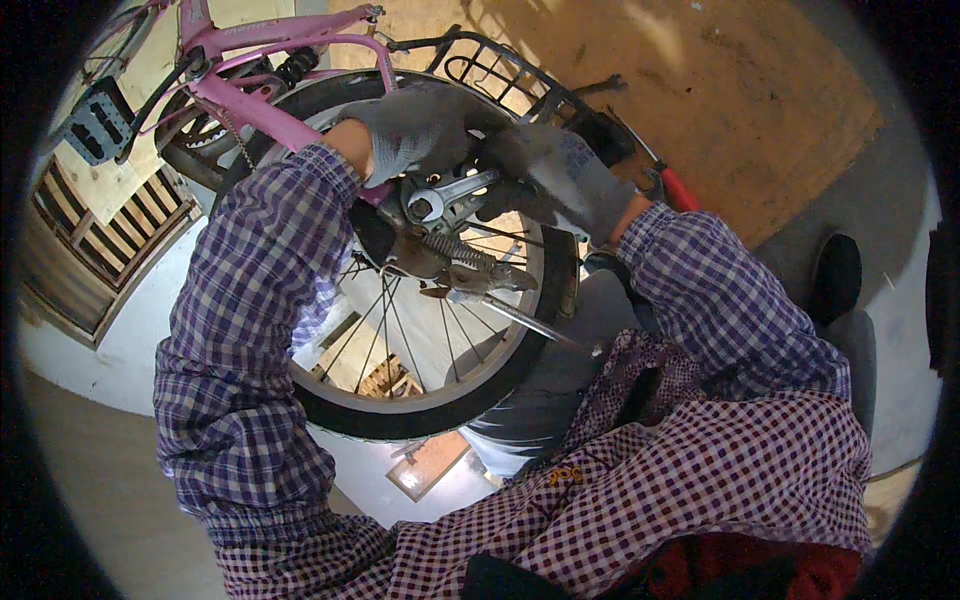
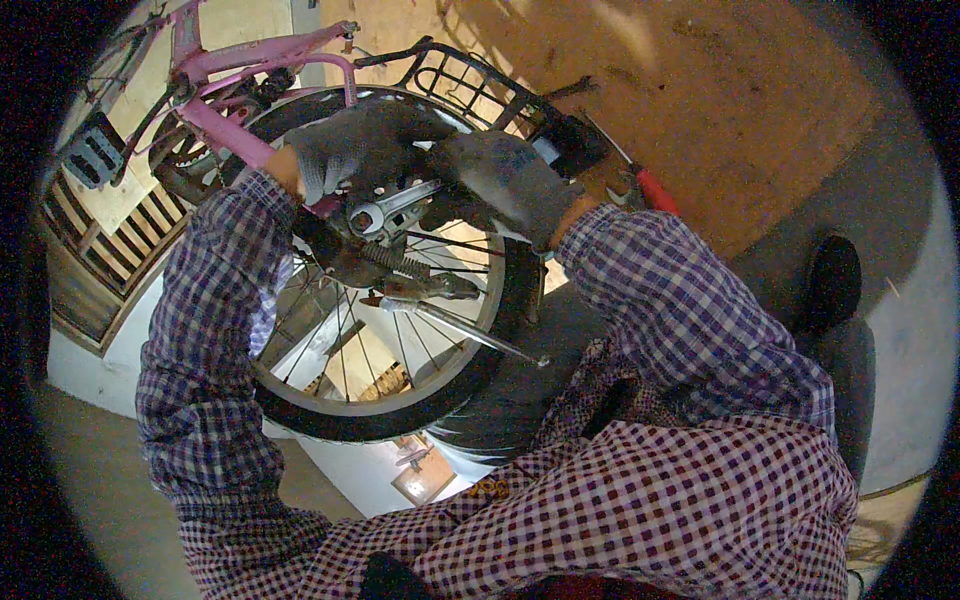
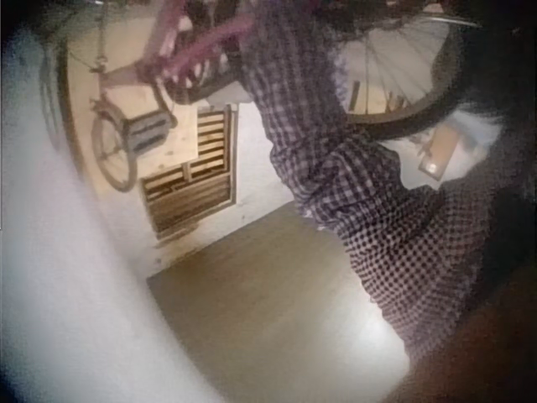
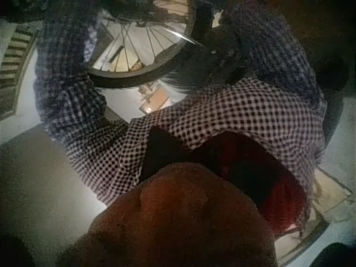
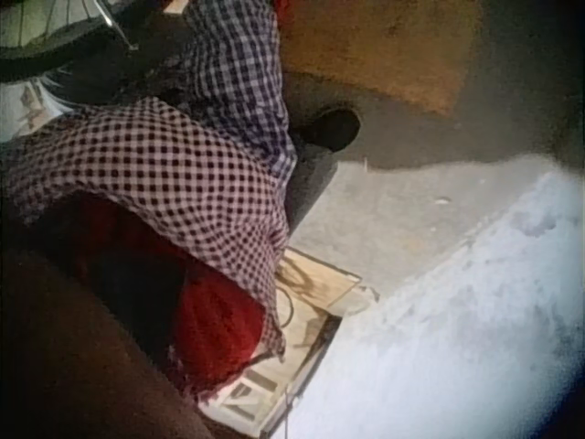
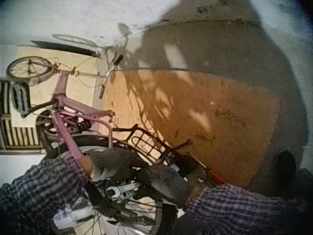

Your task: The person uses a wrench and screwdriver to adjust the rear wheel and brake assembly of a pink bicycle. They tighten bolts on the wheel hub and brake caliper, then test the wheel by spinning it.

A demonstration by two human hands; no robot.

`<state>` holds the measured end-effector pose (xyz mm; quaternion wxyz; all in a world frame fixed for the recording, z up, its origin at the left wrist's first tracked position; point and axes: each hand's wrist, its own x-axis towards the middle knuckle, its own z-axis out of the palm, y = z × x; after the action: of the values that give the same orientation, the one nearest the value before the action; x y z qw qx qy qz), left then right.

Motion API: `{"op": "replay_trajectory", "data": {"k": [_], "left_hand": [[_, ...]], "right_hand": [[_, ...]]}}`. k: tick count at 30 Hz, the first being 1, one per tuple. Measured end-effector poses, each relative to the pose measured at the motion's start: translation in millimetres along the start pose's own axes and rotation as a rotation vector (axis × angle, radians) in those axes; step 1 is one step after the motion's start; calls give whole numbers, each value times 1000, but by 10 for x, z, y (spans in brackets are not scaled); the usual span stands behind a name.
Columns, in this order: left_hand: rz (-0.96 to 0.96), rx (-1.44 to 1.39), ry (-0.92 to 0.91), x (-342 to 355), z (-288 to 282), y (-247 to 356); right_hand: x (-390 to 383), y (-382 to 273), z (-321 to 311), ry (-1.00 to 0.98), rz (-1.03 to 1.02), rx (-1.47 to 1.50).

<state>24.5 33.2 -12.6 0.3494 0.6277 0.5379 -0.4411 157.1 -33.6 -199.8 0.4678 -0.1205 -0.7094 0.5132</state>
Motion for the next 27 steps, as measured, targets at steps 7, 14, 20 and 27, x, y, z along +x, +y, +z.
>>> {"op": "replay_trajectory", "data": {"k": [7,14,20,27], "left_hand": [[5,-34,47,101,122,21],[24,98,155,83,143,60],[37,2,93,42,142,-22],[65,-152,90,174,127,-102]], "right_hand": [[-97,-105,-64,-44,282,565],[-80,-36,-85,-51,131,213],[-34,110,-22,-53,16,-79],[25,237,-70,-131,34,-89]]}}
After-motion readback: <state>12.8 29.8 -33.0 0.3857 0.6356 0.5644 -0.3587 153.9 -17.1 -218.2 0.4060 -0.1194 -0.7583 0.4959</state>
